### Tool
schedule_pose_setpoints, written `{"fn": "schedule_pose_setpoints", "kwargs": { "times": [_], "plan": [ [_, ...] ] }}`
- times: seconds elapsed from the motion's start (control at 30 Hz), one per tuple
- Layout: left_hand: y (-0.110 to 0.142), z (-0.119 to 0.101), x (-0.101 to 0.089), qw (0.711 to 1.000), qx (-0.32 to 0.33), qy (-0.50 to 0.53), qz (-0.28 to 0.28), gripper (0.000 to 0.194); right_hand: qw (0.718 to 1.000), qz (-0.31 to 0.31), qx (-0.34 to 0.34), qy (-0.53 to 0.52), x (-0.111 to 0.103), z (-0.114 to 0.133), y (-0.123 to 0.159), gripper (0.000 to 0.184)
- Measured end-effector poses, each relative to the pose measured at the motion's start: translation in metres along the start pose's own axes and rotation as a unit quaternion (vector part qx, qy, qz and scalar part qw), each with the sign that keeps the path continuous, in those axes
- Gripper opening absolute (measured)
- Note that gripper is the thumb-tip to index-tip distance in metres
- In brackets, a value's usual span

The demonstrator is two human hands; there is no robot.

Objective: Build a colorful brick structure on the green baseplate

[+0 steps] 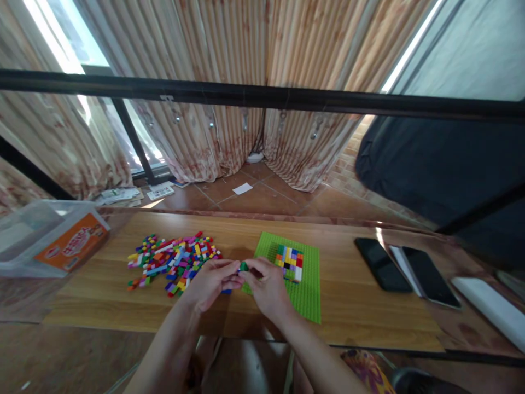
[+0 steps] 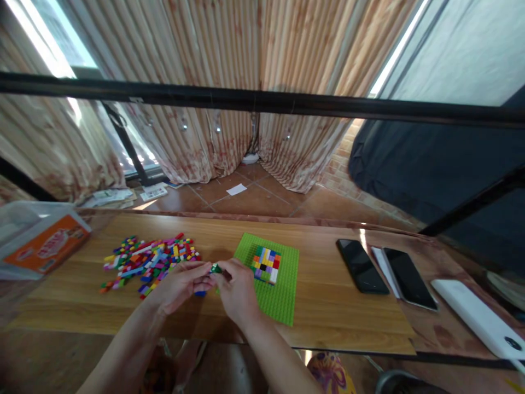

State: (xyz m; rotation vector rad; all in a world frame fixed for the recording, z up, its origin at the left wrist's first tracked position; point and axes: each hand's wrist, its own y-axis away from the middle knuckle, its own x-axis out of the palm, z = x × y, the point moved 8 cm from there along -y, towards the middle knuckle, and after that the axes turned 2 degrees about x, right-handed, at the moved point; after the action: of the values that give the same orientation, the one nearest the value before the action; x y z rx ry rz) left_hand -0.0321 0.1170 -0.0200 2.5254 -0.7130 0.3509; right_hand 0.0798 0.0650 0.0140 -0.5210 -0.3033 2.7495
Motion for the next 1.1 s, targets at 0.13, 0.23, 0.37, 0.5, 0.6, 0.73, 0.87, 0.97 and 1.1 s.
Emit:
{"fn": "schedule_pose_setpoints", "kwargs": {
  "times": [0.13,0.23,0.37,0.5,0.6,0.73,0.87,0.97,1.1],
  "plan": [
    [-0.005,0.002,0.003,1.0,0.007,-0.009,-0.011,0.023,0.999,-0.016,0.013,-0.033,-0.005,-0.009,-0.003,0.012],
    [-0.012,0.001,0.009,1.0,0.024,-0.009,-0.012,0.022,0.999,-0.037,0.023,-0.029,-0.011,-0.016,-0.007,0.009],
    [-0.021,0.0,0.015,0.999,0.031,0.017,-0.026,0.013,0.997,-0.043,0.043,-0.056,-0.014,-0.026,-0.01,0.015],
    [-0.026,0.003,0.015,0.998,0.011,0.034,-0.046,0.017,0.983,-0.018,0.096,-0.158,-0.008,-0.041,-0.008,0.026],
    [-0.027,0.002,0.017,0.999,0.038,-0.002,-0.037,0.026,0.975,-0.01,0.12,-0.189,-0.003,-0.047,-0.006,0.031],
    [-0.026,-0.006,0.017,0.982,0.129,-0.13,-0.043,0.027,0.977,-0.017,0.119,-0.174,0.0,-0.047,-0.004,0.03],
    [-0.025,-0.016,0.013,0.921,0.201,-0.316,-0.111,0.026,0.978,-0.024,0.119,-0.17,0.004,-0.044,-0.006,0.023],
    [-0.025,-0.021,0.008,0.892,0.226,-0.363,-0.145,0.029,0.971,-0.027,0.13,-0.197,0.009,-0.04,-0.007,0.021],
    [-0.026,-0.029,-0.012,0.897,0.211,-0.346,-0.177,0.033,0.962,-0.019,0.151,-0.228,0.023,-0.028,0.007,0.029]
  ]
}}
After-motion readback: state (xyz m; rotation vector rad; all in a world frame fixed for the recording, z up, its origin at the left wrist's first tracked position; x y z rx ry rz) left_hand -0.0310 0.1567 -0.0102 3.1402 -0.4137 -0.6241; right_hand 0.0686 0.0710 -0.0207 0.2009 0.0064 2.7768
